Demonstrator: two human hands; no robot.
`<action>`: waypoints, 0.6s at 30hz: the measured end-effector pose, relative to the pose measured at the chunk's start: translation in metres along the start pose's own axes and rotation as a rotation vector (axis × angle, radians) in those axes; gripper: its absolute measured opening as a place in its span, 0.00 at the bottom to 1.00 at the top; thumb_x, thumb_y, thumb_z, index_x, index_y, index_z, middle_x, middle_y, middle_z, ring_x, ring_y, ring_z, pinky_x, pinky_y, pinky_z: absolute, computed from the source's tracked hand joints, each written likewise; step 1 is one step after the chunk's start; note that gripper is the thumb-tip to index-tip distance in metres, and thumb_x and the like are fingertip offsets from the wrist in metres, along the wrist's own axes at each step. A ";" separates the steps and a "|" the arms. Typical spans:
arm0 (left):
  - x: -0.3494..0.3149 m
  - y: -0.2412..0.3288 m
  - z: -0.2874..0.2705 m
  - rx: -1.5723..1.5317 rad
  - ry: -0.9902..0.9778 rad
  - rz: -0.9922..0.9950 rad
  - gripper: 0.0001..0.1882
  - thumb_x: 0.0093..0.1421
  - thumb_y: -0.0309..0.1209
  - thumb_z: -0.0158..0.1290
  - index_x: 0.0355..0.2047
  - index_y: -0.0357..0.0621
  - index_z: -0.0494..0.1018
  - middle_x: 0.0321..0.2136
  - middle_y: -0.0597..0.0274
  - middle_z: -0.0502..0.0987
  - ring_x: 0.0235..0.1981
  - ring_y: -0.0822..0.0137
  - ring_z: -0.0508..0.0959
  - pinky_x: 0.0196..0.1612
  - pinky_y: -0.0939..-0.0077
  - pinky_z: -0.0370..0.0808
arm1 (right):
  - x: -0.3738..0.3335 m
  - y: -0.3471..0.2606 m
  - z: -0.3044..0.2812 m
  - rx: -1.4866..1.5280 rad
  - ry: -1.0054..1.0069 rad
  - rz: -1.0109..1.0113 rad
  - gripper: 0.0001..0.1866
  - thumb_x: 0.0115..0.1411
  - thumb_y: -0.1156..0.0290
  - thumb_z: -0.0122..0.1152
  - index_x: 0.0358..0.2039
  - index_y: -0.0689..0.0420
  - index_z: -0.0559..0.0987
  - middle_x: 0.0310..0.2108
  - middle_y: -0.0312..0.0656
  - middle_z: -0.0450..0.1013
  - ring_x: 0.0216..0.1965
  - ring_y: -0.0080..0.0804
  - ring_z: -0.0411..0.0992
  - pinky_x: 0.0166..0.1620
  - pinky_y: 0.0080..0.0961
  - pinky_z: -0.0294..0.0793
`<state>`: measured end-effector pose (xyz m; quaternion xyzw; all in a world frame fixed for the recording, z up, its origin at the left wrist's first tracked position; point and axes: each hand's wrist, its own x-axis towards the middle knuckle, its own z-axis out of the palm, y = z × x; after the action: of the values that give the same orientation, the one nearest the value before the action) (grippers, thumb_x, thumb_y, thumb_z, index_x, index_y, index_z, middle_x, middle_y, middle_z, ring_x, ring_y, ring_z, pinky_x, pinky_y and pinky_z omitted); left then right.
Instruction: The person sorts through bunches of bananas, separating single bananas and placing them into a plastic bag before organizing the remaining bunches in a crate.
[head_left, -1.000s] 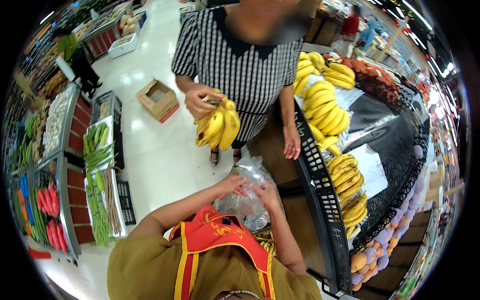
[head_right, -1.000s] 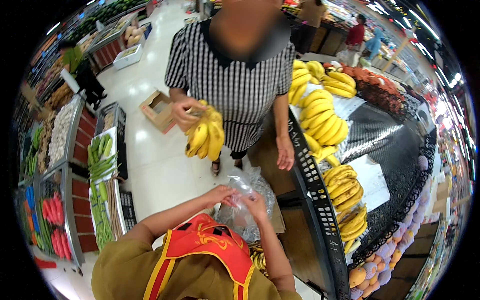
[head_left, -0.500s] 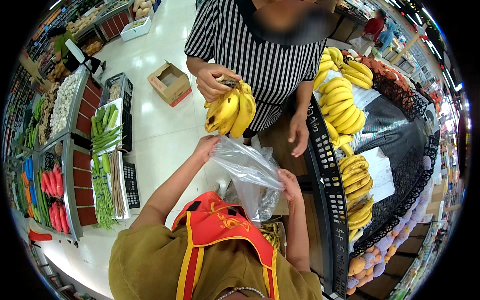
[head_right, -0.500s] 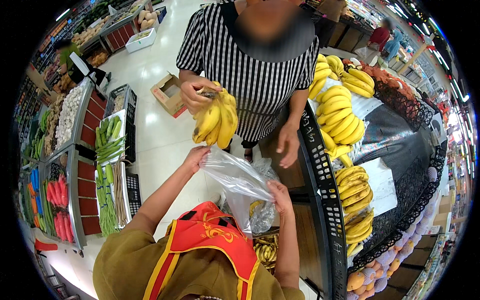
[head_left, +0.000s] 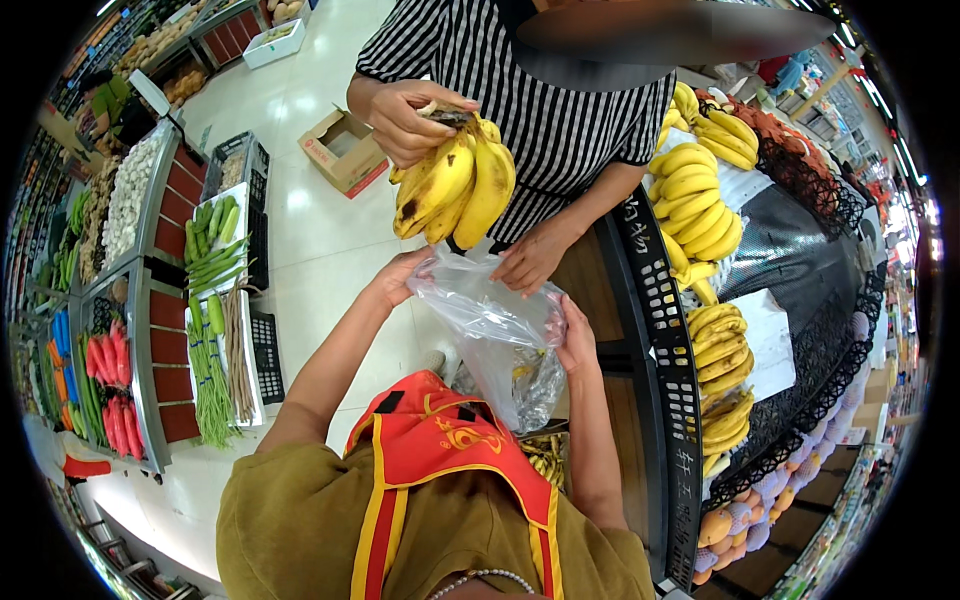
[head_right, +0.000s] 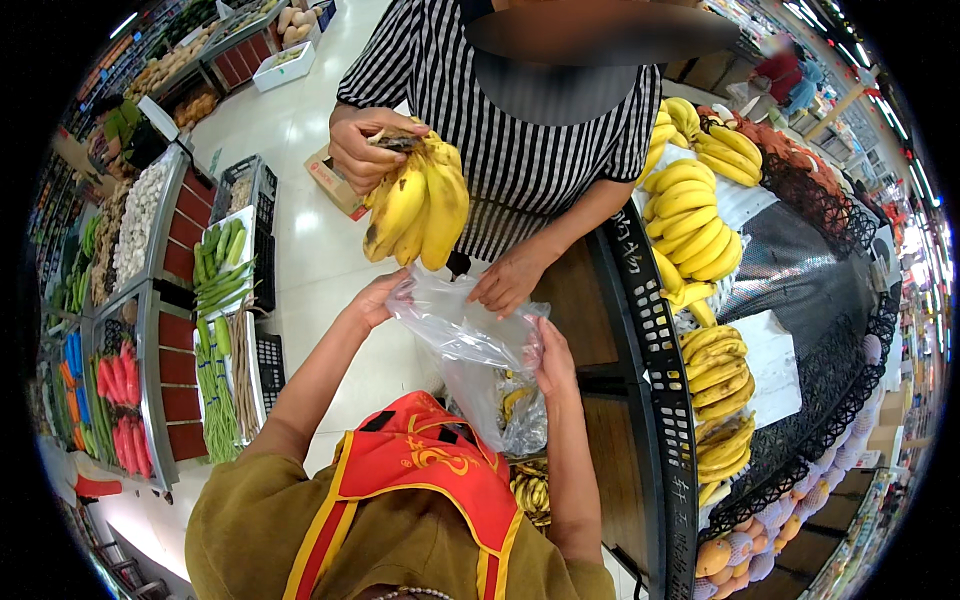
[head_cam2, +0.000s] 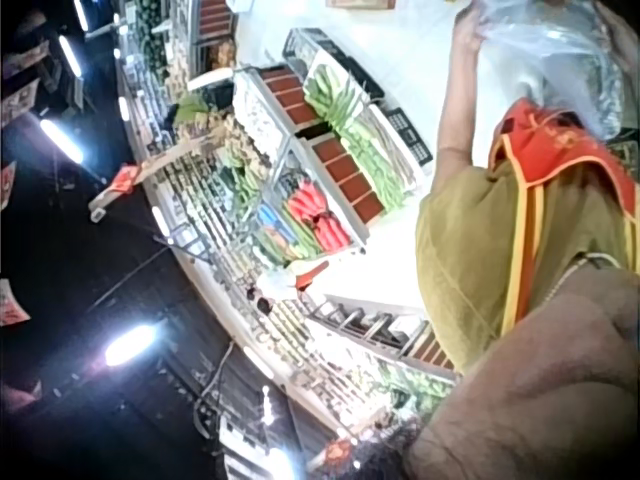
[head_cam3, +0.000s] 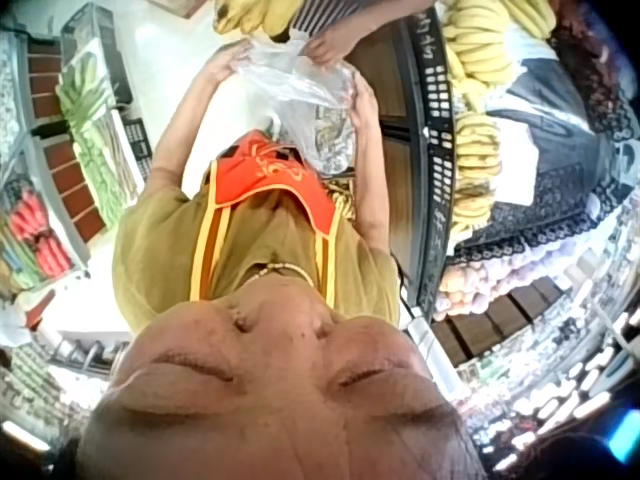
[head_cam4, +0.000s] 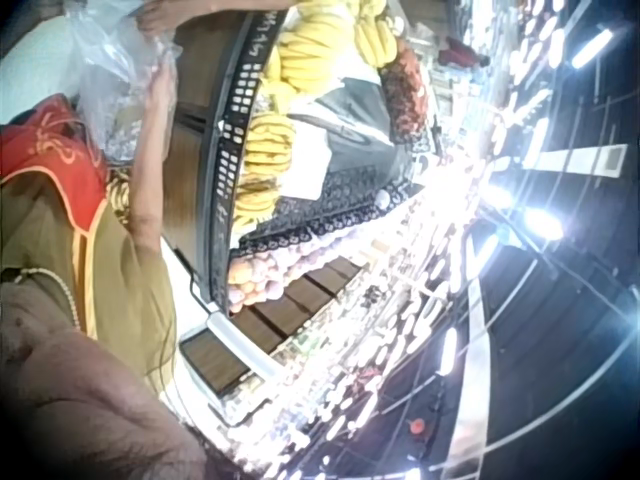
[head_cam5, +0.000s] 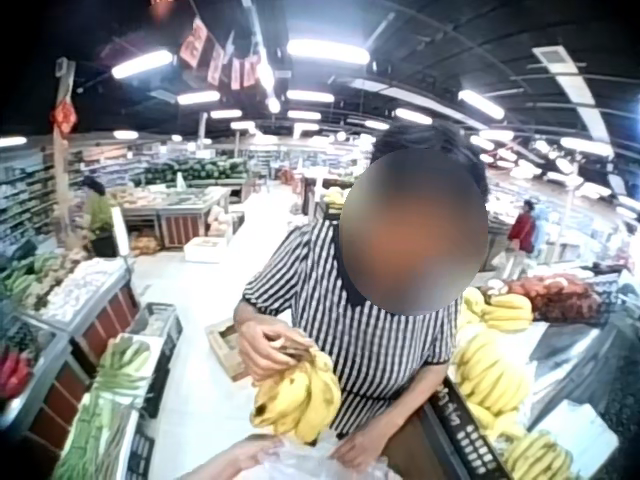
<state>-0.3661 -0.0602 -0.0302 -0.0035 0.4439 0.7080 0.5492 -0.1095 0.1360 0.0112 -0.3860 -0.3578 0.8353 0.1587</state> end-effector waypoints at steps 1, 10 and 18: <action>-0.008 0.007 0.009 0.104 0.068 0.025 0.13 0.56 0.38 0.54 0.35 0.41 0.70 0.26 0.67 0.72 0.21 0.76 0.70 0.26 0.82 0.70 | -0.002 -0.002 0.007 0.022 0.026 -0.005 0.16 0.62 0.60 0.48 0.42 0.60 0.74 0.24 0.31 0.66 0.20 0.16 0.60 0.21 0.14 0.59; -0.026 0.023 -0.009 0.928 0.303 0.064 0.11 0.59 0.38 0.48 0.31 0.44 0.72 0.22 0.69 0.72 0.22 0.76 0.72 0.29 0.82 0.72 | 0.005 -0.003 0.019 0.128 -0.152 0.055 0.18 0.63 0.60 0.46 0.46 0.60 0.73 0.27 0.33 0.69 0.21 0.18 0.62 0.22 0.14 0.60; -0.029 0.032 0.018 0.020 0.117 -0.069 0.11 0.62 0.35 0.43 0.35 0.39 0.70 0.26 0.66 0.74 0.27 0.73 0.75 0.31 0.83 0.75 | 0.001 -0.017 0.042 0.223 -0.050 0.046 0.13 0.64 0.60 0.45 0.38 0.55 0.72 0.20 0.29 0.65 0.15 0.15 0.59 0.17 0.11 0.56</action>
<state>-0.3708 -0.0712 0.0155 -0.0545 0.4819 0.6827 0.5465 -0.1424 0.1286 0.0420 -0.3531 -0.2577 0.8827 0.1726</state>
